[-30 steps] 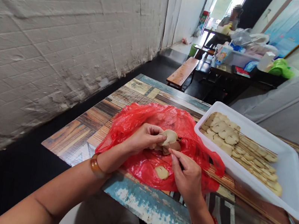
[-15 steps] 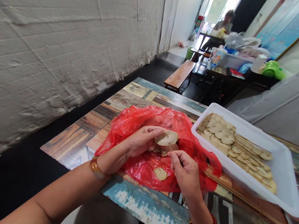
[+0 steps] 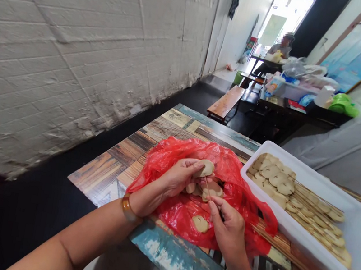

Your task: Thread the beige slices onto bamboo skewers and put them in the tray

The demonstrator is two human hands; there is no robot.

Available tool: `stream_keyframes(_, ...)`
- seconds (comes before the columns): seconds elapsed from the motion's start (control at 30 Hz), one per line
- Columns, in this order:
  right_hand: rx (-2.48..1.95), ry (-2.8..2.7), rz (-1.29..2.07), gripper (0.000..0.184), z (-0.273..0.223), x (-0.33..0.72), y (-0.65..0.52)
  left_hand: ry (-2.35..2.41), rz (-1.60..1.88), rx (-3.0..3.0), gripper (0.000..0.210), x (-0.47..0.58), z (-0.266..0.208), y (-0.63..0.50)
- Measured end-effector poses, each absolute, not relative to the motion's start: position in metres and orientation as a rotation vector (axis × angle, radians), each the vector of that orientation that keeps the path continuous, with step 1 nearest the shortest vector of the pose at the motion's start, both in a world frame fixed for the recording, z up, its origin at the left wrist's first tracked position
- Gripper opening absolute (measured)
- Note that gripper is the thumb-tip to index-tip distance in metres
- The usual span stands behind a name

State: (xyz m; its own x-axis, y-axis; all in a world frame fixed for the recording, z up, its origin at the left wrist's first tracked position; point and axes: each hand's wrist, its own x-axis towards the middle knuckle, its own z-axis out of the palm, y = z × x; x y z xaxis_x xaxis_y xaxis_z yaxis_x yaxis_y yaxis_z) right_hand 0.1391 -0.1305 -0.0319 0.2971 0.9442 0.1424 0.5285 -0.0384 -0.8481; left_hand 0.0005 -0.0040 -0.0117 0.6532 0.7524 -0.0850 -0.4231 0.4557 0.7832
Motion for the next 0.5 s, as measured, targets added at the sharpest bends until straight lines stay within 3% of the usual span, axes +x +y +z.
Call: stream_keyframes(0.5, -1.764, -1.422, 0.497, 0.037, -0.0325, 0.1341, -0.1331, 0.426, 0.654, 0.935, 0.054, 0.0011, -0.0202, -0.0114)
